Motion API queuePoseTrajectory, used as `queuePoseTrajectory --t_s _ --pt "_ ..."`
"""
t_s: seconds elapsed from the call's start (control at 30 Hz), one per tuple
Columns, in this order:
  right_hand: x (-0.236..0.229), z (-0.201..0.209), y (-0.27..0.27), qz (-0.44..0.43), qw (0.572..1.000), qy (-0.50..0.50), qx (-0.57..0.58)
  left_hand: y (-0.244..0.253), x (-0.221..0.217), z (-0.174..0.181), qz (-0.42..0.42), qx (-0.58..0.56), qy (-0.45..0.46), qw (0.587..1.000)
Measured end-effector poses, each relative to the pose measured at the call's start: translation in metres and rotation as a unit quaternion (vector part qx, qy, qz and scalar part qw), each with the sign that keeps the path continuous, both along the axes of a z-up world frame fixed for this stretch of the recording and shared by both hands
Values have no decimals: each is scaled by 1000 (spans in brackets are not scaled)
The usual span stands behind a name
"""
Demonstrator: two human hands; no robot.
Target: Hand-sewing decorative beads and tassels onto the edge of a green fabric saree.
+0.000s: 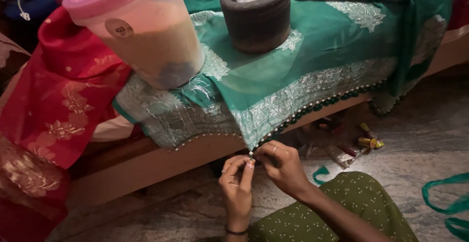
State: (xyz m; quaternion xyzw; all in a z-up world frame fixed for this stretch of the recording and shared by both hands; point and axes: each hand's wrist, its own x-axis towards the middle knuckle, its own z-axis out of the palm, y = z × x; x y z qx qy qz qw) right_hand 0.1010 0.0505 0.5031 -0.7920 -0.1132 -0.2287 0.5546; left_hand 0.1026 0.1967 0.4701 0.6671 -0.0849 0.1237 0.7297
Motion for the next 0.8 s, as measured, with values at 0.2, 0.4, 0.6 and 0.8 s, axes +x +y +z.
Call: queuePoseTrajectory --t_s 0.2,0.4,0.6,0.8 --pt "-1 2 0 -8 1000 4 -5 -1 0 -2 -5 6 3 1000" --pt "-1 1 1 -11 1000 4 -12 0 1 -5 -10 -11 -7 1000" --pt "-2 -1 3 -11 1000 3 -7 -1 -2 5 -1 3 5 1000" --pt "-9 11 10 -13 994 97 44 0 -1 12 13 26 18 999"
